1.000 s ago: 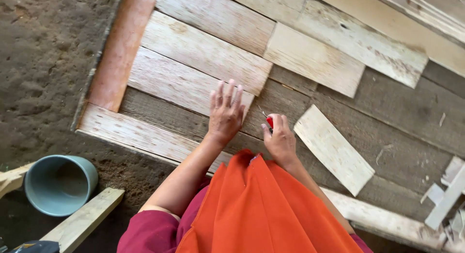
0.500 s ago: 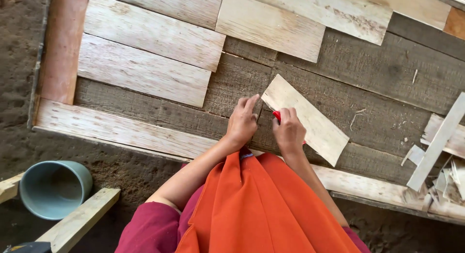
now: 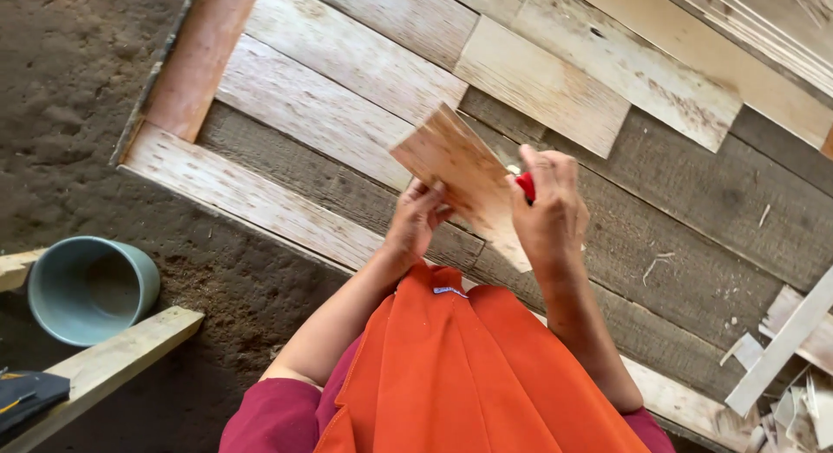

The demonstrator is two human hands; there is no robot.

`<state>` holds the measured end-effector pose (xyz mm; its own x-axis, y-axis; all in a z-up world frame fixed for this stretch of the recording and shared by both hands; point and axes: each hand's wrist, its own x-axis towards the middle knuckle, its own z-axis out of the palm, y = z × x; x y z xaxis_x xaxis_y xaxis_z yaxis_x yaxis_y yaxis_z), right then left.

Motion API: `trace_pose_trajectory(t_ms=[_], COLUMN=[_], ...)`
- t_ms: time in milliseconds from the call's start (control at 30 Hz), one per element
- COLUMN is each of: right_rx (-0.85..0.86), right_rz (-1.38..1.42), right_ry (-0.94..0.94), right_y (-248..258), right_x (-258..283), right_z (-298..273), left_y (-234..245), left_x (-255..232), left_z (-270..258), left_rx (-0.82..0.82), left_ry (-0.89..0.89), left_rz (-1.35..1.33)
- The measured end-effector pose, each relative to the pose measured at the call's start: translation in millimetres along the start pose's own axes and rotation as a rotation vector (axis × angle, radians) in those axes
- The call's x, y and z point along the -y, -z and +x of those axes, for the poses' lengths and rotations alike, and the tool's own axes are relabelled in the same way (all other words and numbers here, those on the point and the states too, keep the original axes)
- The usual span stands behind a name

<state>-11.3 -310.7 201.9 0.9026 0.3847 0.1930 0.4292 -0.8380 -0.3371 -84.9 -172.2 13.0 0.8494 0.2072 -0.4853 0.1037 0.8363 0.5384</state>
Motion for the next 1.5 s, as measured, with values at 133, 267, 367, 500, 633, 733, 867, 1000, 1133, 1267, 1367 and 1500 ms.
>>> trace_pose_trajectory(t_ms=[133,267,367,500,633,733,867,1000,1133,1267,1367,1500], right_rx=[0.028,0.191,0.268,0.16,0.115,0.125,0.109,0.099,0.096,0.104,0.124,0.163], right_rz=[0.013,0.394,0.756,1.005,1.105,1.143,1.112,1.126,1.124,1.141,1.144,1.156], right_ry=[-0.148,-0.404,-0.58,-0.723,-0.778,-0.782,-0.742,-0.748,-0.759,-0.766,-0.785,-0.833], right_y=[-25,-67,-111,-162,-186,-192,-204,-213,-214,-215,-205,-207], right_x=[-17,-27,-28,-20,-9,-1,1,-3,-2,0,7,0], right_z=[-1,-7,-9,0,25,43,61,69,76,80,81,68], left_y=[40,70,85,76,87,90,84,76,63,65,79,73], left_x=[-54,-100,-113,-137,-138,-140,-156,-167,-174,-173,-168,-167], left_z=[27,41,62,66,87,99,104,101,97,106,117,110], left_rx=[-0.158,-0.409,-0.465,-0.503,-0.494,-0.484,-0.488,-0.477,-0.469,-0.467,-0.485,-0.559], left_ry=[-0.151,-0.286,-0.302,-0.28,-0.312,-0.338,-0.357,-0.371,-0.372,-0.392,-0.362,-0.334], left_rz=[0.0,-0.128,-0.137,-0.032,0.15,0.228,0.284,0.281,0.287,0.267,0.199,0.134])
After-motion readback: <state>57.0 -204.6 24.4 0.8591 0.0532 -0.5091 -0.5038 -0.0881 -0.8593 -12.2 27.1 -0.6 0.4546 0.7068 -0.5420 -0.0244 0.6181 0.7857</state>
